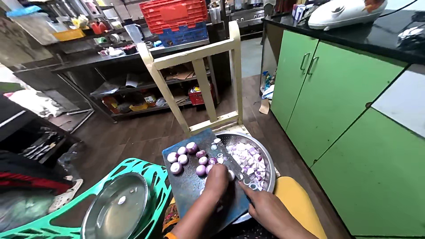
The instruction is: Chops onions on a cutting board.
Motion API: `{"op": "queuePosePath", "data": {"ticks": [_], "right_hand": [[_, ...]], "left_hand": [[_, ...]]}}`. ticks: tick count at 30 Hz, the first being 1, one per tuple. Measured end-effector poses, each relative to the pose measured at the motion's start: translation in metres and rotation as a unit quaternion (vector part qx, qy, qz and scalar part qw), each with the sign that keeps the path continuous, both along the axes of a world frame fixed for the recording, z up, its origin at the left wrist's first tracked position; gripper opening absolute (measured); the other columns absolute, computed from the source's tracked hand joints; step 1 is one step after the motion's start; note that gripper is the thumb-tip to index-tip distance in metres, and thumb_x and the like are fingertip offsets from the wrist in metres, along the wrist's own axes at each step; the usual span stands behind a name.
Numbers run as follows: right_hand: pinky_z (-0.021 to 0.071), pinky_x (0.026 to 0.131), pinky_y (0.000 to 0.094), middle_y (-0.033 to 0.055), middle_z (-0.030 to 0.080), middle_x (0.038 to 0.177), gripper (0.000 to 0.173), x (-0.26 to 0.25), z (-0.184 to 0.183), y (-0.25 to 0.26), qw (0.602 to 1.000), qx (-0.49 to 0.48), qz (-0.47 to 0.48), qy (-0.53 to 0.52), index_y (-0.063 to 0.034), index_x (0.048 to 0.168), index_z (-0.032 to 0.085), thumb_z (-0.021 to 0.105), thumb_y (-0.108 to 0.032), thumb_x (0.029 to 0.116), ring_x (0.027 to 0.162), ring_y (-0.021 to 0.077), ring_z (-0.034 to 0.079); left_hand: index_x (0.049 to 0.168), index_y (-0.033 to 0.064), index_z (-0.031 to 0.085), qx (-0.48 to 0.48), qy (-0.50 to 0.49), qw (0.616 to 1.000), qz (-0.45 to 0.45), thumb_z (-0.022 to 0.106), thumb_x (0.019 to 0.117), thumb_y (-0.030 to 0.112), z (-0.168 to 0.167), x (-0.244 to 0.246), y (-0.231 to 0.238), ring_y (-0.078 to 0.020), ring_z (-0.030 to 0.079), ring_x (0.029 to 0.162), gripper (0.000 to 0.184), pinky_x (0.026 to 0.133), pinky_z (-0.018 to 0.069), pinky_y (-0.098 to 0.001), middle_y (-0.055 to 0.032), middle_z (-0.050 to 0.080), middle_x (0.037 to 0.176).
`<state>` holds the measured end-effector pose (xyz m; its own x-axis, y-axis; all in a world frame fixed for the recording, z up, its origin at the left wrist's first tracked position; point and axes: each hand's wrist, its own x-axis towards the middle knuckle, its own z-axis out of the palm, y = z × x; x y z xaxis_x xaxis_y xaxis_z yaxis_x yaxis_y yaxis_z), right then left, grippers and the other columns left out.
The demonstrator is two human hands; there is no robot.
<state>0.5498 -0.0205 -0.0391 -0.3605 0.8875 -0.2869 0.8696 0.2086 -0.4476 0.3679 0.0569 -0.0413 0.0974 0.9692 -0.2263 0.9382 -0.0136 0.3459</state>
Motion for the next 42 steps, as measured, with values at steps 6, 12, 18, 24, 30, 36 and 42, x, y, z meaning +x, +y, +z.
{"op": "queuePosePath", "data": {"ticks": [6,12,18,24,30,36,42], "right_hand": [[0.0557,0.083,0.059,0.0181,0.073,0.098,0.076,-0.001,-0.009,-0.001,0.998,-0.042,0.003,-0.041,-0.034,0.164,0.028,0.057,-0.015,0.0964,0.096,0.04,0.071],[0.0567,0.077,0.0572,0.0176,0.071,0.094,0.069,-0.007,0.001,-0.008,1.0,-0.005,0.007,-0.022,-0.0293,0.163,0.031,0.051,-0.014,0.0989,0.089,0.0389,0.071],[0.0562,0.079,0.0583,0.0194,0.072,0.097,0.072,-0.005,-0.007,-0.015,0.998,-0.03,0.011,-0.058,-0.0293,0.164,0.03,0.052,-0.011,0.0978,0.092,0.0407,0.071],[0.0566,0.078,0.0579,0.0181,0.072,0.096,0.07,-0.015,0.0,-0.006,1.0,-0.011,0.005,-0.02,-0.029,0.164,0.03,0.051,-0.013,0.0994,0.091,0.0397,0.071],[0.056,0.079,0.0592,0.0191,0.072,0.098,0.075,-0.004,-0.001,-0.018,0.997,-0.047,0.013,-0.054,-0.0305,0.165,0.027,0.054,-0.012,0.0968,0.093,0.041,0.071],[0.0568,0.078,0.0582,0.019,0.071,0.097,0.066,-0.018,-0.004,-0.005,1.0,-0.011,0.013,-0.021,-0.0265,0.163,0.031,0.048,-0.012,0.1008,0.091,0.0405,0.071],[0.0564,0.077,0.0575,0.0181,0.072,0.095,0.072,-0.002,-0.002,-0.022,0.998,-0.034,0.023,-0.053,-0.0301,0.164,0.028,0.052,-0.014,0.098,0.089,0.0398,0.072]], "left_hand": [[0.094,0.0019,0.074,-0.049,0.054,0.997,-0.015,0.07,0.0916,0.018,0.015,0.01,0.009,-0.0362,0.07,0.104,0.017,0.09,0.0576,-0.0561,-0.019,0.072,0.104],[0.094,0.0023,0.073,-0.04,0.07,0.997,-0.014,0.07,0.093,0.019,0.011,0.014,0.009,-0.036,0.071,0.103,0.018,0.089,0.0582,-0.0558,-0.0183,0.072,0.104],[0.096,0.0014,0.073,-0.051,0.068,0.996,-0.007,0.07,0.0913,0.017,0.013,0.013,0.007,-0.0364,0.07,0.105,0.017,0.09,0.0578,-0.0559,-0.0193,0.072,0.105],[0.093,0.0028,0.073,-0.038,0.065,0.997,0.004,0.073,0.0904,0.018,0.01,0.012,0.004,-0.0356,0.071,0.101,0.016,0.087,0.0588,-0.0557,-0.0178,0.073,0.101],[0.097,0.0007,0.073,-0.038,0.046,0.998,0.005,0.07,0.0912,0.014,0.009,0.01,0.002,-0.0367,0.07,0.105,0.014,0.091,0.0577,-0.0566,-0.0197,0.072,0.106],[0.092,0.002,0.074,-0.023,0.054,0.998,0.007,0.073,0.0893,0.015,0.007,0.011,0.001,-0.0351,0.072,0.1,0.014,0.088,0.0589,-0.0551,-0.0174,0.073,0.1],[0.095,0.0012,0.074,-0.029,0.038,0.999,0.023,0.068,0.0919,0.013,0.007,0.007,0.002,-0.0348,0.071,0.103,0.014,0.091,0.0579,-0.0543,-0.0179,0.073,0.103]]}}
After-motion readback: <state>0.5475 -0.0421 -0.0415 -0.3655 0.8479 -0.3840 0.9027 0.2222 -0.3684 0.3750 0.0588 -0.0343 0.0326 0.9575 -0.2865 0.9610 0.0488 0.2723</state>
